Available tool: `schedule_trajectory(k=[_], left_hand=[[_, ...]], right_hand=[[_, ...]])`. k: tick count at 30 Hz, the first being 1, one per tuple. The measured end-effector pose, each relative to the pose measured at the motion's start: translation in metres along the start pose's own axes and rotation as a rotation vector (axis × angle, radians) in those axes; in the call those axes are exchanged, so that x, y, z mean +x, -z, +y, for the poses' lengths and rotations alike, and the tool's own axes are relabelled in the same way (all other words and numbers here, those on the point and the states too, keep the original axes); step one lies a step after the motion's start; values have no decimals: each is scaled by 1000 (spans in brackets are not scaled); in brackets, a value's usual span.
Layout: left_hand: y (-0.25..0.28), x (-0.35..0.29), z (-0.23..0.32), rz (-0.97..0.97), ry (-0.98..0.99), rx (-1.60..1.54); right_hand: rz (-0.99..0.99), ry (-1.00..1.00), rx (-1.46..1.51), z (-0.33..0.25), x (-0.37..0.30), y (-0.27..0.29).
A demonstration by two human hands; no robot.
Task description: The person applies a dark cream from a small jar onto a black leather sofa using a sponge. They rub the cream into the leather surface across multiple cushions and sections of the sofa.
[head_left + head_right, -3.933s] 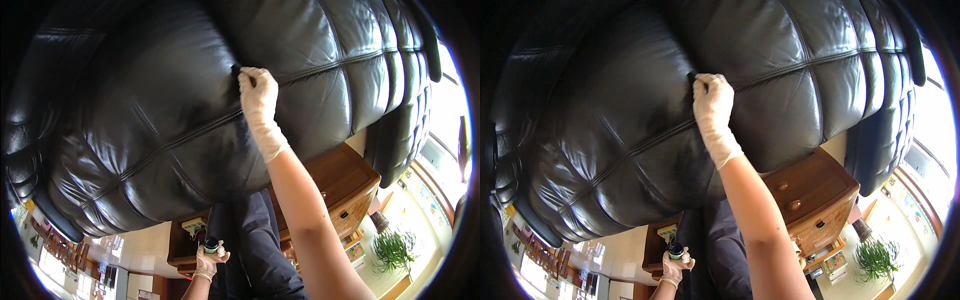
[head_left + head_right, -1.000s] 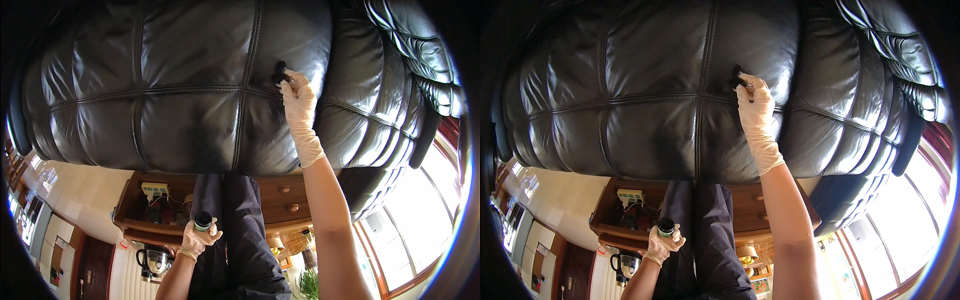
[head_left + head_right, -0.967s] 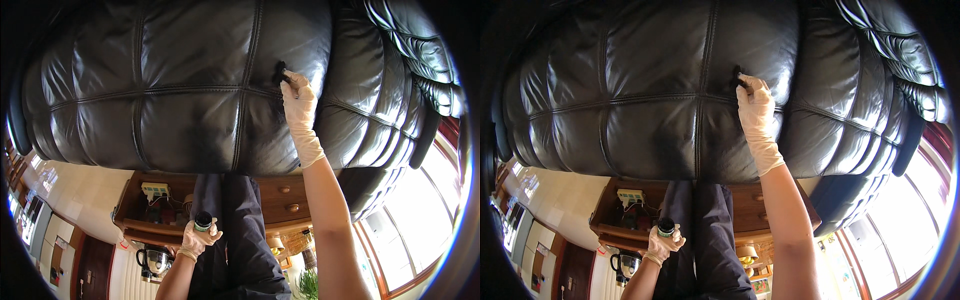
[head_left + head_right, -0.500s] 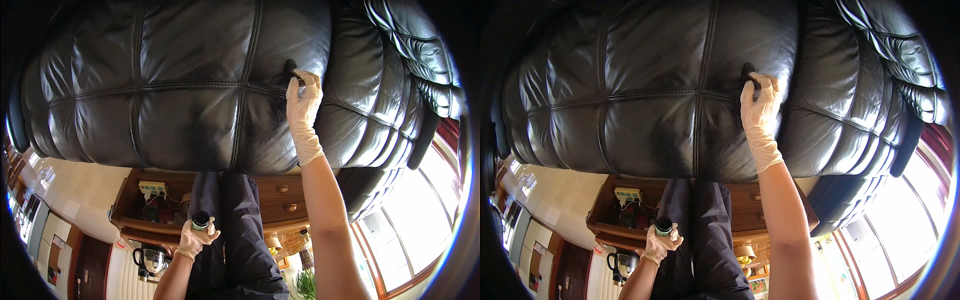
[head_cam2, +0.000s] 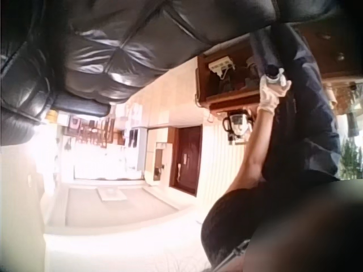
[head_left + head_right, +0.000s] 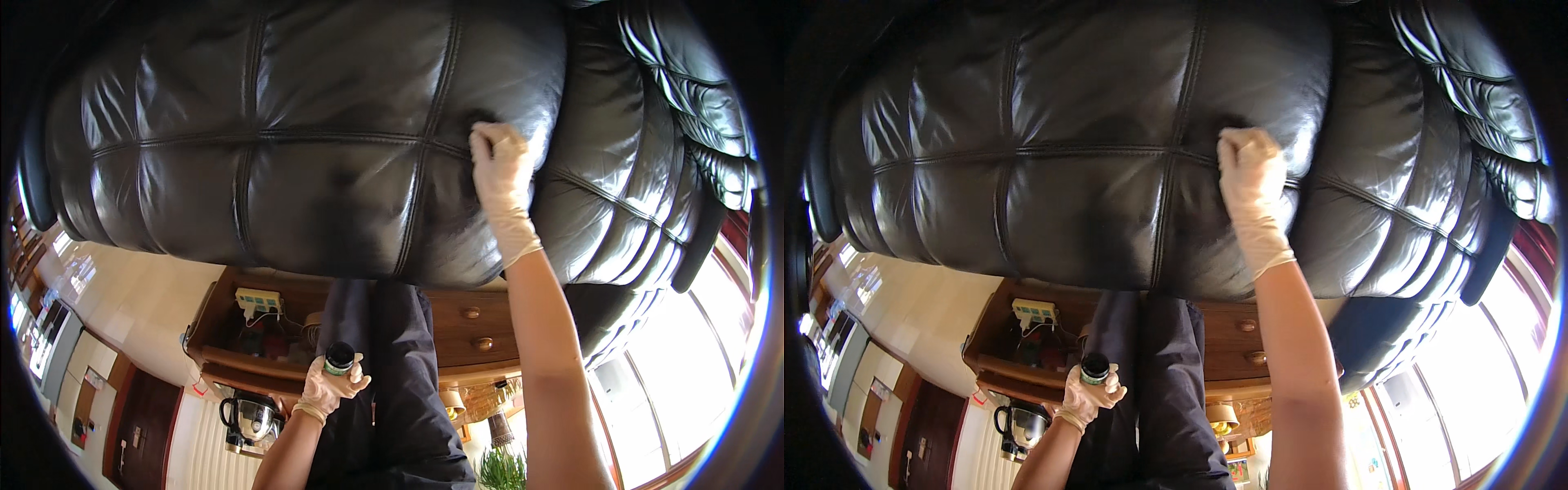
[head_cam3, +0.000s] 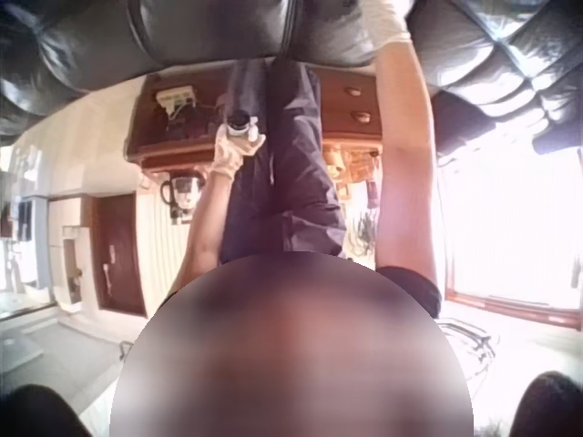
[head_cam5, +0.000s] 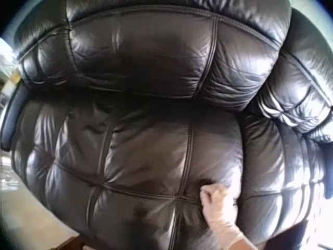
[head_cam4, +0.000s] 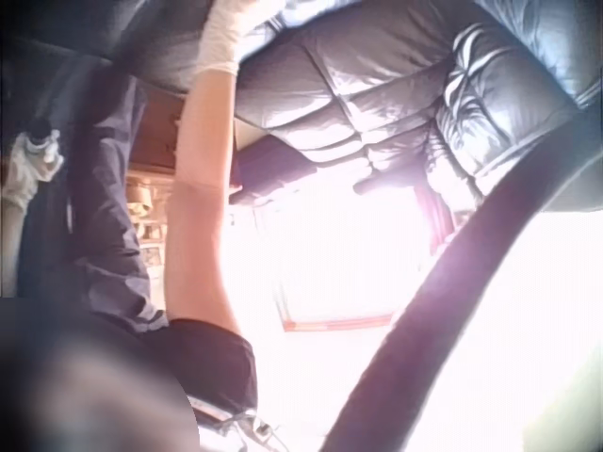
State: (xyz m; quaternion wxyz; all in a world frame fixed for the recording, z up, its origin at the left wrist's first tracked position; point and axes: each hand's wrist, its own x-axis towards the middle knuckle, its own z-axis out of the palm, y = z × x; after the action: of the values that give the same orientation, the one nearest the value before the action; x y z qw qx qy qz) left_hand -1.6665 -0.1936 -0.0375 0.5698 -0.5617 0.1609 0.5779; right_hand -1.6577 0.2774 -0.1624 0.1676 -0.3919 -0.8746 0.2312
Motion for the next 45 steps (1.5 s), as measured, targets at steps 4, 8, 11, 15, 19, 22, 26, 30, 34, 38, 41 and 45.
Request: schedule_trajectory(k=[4,8,11,15,19,22,26,30,34,38,41,45], left_hand=[[2,3,3,-26,37,-28],[-3,1,3,-20,14,-72],[-14,3,0,103,10,-45],[-33,-5,-6,176,-39,-21],[-39,-25,-24,-140,18,-144],[-69,-65,-41,-196,0,-43],[-108,-135,-51,-295,-56,37],[-134,-192,-54,-446,-73,44],[-170,-259,-47,-529,-87,-84],[-182,-306,-5,-684,-41,-44],[-198,-343,41,-787,17,109],[-206,-391,94,-731,64,147]], right_hand=[[74,51,-6,-13,29,-12],[-75,269,-63,-3,14,-13],[-140,136,-79,23,0,22],[-33,-214,65,23,-41,68],[-99,-661,249,-1,-102,104],[-34,-772,485,-53,-125,140],[0,-1007,620,-106,-133,193],[80,-950,622,-124,-157,231],[235,-967,582,-160,-169,272],[370,-945,576,-190,-192,293],[583,-1049,648,-222,-228,296],[680,-1158,649,-300,-278,284]])
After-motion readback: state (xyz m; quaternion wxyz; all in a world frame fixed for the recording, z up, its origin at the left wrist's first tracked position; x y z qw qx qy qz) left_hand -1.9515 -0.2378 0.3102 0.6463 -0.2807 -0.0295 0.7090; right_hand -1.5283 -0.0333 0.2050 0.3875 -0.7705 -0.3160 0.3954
